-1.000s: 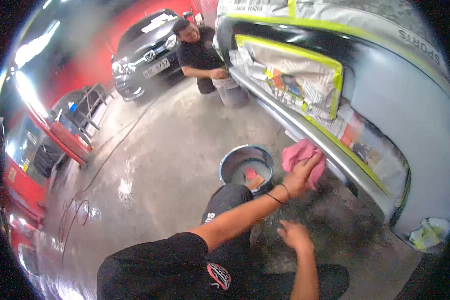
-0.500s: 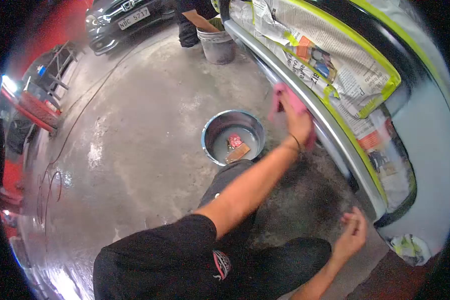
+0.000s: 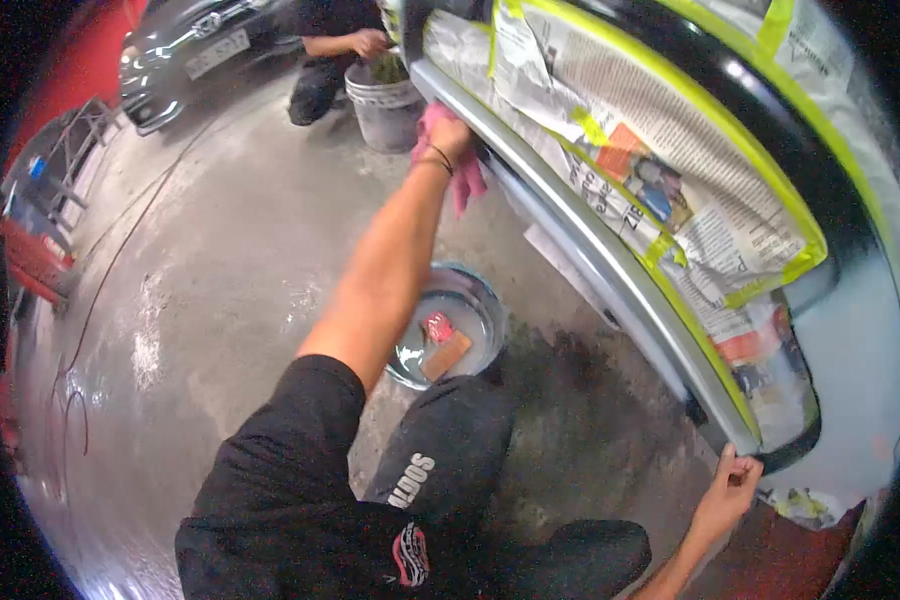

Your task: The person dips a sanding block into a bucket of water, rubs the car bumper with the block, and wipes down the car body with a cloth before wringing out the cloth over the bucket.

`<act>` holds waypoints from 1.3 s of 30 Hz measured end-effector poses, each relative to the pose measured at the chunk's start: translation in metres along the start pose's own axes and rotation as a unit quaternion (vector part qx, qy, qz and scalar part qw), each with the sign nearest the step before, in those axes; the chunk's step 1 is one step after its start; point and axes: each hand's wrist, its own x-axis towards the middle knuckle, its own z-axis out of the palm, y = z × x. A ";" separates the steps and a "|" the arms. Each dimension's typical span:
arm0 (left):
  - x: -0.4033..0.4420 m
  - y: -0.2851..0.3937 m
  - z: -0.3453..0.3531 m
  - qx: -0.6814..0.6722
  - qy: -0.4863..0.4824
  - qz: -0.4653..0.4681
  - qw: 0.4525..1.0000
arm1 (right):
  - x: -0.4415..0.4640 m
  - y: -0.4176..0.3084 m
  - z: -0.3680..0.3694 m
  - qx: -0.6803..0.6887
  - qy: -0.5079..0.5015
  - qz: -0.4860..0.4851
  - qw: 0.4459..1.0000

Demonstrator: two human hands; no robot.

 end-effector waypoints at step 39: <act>-0.558 0.303 0.047 -0.366 -0.288 0.277 0.840 | -0.067 0.010 -0.012 0.258 -0.020 0.078 0.963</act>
